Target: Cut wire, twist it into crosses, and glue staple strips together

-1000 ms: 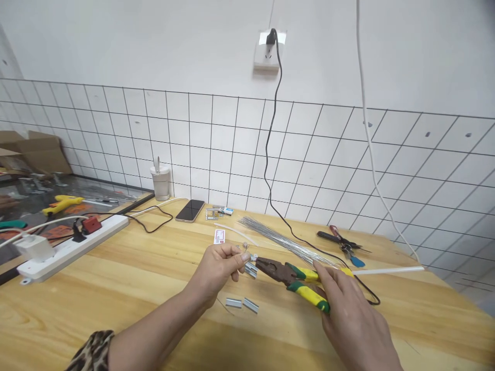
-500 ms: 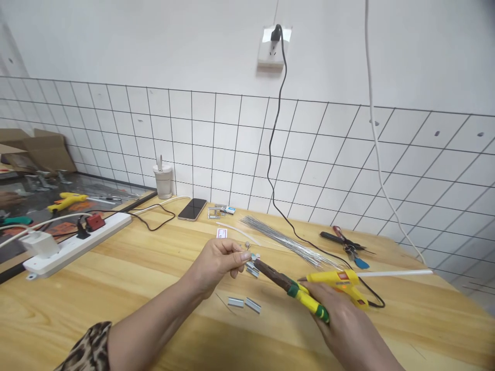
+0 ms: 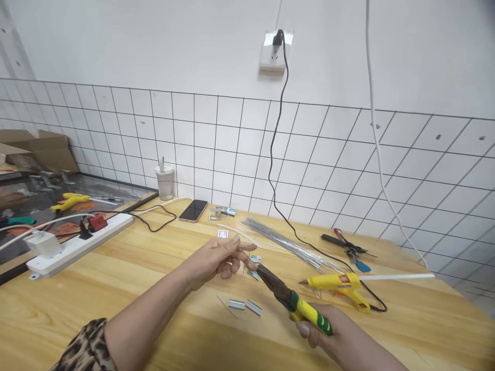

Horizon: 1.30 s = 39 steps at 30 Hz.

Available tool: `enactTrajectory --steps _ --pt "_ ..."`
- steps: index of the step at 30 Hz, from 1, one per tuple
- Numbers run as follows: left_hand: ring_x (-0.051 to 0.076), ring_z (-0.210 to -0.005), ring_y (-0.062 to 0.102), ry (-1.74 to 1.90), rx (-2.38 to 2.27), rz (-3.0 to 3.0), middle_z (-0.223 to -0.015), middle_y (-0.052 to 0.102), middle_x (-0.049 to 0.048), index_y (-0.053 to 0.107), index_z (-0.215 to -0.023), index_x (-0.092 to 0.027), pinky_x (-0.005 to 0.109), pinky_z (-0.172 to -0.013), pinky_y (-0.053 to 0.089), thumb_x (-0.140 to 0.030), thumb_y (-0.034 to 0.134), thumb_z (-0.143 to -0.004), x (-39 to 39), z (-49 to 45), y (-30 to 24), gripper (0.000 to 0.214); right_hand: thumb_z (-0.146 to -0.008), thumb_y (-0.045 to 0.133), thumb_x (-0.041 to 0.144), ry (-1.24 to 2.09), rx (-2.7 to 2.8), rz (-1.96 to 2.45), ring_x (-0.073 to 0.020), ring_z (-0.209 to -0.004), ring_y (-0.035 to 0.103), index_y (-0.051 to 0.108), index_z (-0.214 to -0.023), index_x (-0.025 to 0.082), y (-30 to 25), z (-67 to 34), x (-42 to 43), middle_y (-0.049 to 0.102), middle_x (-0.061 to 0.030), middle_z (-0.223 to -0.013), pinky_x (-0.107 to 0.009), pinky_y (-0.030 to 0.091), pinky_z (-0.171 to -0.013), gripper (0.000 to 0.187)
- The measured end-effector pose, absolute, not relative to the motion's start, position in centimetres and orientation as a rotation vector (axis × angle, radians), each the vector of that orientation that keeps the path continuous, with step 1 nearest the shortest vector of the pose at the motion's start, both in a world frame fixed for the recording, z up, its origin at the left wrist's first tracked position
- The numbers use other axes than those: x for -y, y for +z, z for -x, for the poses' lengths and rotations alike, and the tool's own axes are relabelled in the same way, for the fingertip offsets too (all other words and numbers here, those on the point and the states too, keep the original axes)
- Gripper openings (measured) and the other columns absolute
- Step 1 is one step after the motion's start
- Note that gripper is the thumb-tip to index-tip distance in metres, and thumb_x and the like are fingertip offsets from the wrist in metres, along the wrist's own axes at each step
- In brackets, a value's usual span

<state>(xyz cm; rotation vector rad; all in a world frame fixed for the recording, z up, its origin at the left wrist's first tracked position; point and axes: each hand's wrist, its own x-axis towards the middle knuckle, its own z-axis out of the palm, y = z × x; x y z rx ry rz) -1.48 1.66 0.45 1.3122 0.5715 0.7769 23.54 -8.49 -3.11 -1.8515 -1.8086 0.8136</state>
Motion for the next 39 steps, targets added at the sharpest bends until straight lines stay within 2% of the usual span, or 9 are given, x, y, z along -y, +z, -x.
enactTrajectory --steps 2,4,8,12,19,23,27,34,39 --pt "0.008 -0.048 0.041 0.796 -0.581 -1.208 -0.087 0.070 0.0173 0.065 -0.109 -0.011 0.021 -0.042 0.025 -0.057 0.047 -0.082 -1.9 1.5 0.4 0.056 -0.075 0.049 0.043 0.800 1.821 1.846 -0.0201 -0.069 0.054 0.063 -0.076 0.019 -3.2 -23.4 8.3 0.059 -0.0008 -0.067 -0.027 0.042 -0.062 0.028" --pt "0.008 -0.048 0.042 0.833 -0.621 -1.117 -0.090 0.069 0.0176 0.067 -0.105 -0.011 0.020 -0.042 0.026 -0.058 0.048 -0.081 -2.1 1.6 0.4 0.056 -0.076 0.048 0.041 0.806 1.869 1.822 -0.0196 -0.068 0.053 0.060 -0.071 0.019 -3.0 -23.3 8.1 0.058 -0.0010 -0.067 -0.027 0.041 -0.062 0.026" --pt "0.008 -0.054 0.043 0.941 -0.707 -1.138 -0.087 0.070 0.0131 0.072 -0.086 -0.011 0.018 -0.044 0.028 -0.046 0.067 -0.071 -2.0 1.6 0.3 0.037 -0.077 0.045 0.039 0.777 1.892 1.787 -0.0196 -0.068 0.053 0.056 -0.069 0.018 -2.8 -23.4 7.6 0.058 -0.0016 -0.067 -0.026 0.041 -0.062 0.025" --pt "0.009 -0.059 0.045 0.961 -0.755 -1.225 -0.085 0.071 0.0099 0.073 -0.086 -0.014 0.020 -0.049 0.031 -0.033 0.077 -0.062 -1.3 0.9 0.2 0.031 -0.077 0.044 0.039 0.732 1.872 1.815 -0.0211 -0.069 0.055 0.057 -0.070 0.019 -3.5 -23.6 7.1 0.059 -0.0024 -0.067 -0.027 0.042 -0.063 0.025" --pt "0.009 -0.052 0.044 1.000 -0.821 -1.320 -0.076 0.072 0.0086 0.073 -0.079 -0.014 0.022 -0.047 0.030 -0.035 0.073 -0.064 -0.2 -0.1 0.2 0.026 -0.078 0.045 0.040 0.677 1.915 1.792 -0.0214 -0.069 0.055 0.060 -0.070 0.018 -3.5 -23.2 7.4 0.063 -0.0044 -0.070 -0.027 0.042 -0.062 0.027" --pt "0.014 -0.063 0.054 1.061 -0.820 -1.462 -0.066 0.069 0.0053 0.073 -0.063 -0.016 0.025 -0.058 0.040 -0.033 0.069 -0.068 -0.2 0.2 0.3 0.018 -0.078 0.044 0.038 0.663 1.949 1.796 -0.0208 -0.068 0.056 0.061 -0.072 0.019 -3.2 -23.2 7.5 0.063 -0.0038 -0.070 -0.026 0.041 -0.061 0.026" --pt "0.017 -0.067 0.057 1.044 -0.773 -1.500 -0.063 0.067 0.0043 0.072 -0.060 -0.017 0.027 -0.065 0.042 -0.030 0.071 -0.065 -0.4 0.6 0.4 0.015 -0.078 0.043 0.038 0.666 1.992 1.815 -0.0200 -0.067 0.055 0.059 -0.070 0.019 -2.9 -23.3 7.6 0.062 -0.0033 -0.069 -0.026 0.040 -0.059 0.026" --pt "0.008 -0.047 0.040 0.893 -0.704 -1.461 -0.063 0.067 0.0060 0.073 -0.069 -0.014 0.022 -0.046 0.030 -0.037 0.072 -0.066 -1.0 1.2 0.6 0.023 -0.074 0.050 0.037 0.718 1.897 1.810 -0.0196 -0.067 0.055 0.061 -0.069 0.020 -3.1 -23.2 7.9 0.061 -0.0006 -0.066 -0.024 0.040 -0.058 0.021" --pt "0.008 -0.050 0.038 0.850 -0.610 -1.317 -0.074 0.068 0.0104 0.073 -0.087 -0.012 0.022 -0.045 0.025 -0.040 0.070 -0.070 -1.3 1.6 0.7 0.033 -0.074 0.048 0.037 0.708 1.858 1.779 -0.0194 -0.067 0.055 0.059 -0.067 0.020 -3.8 -22.8 7.8 0.060 -0.0003 -0.065 -0.024 0.040 -0.060 0.022"
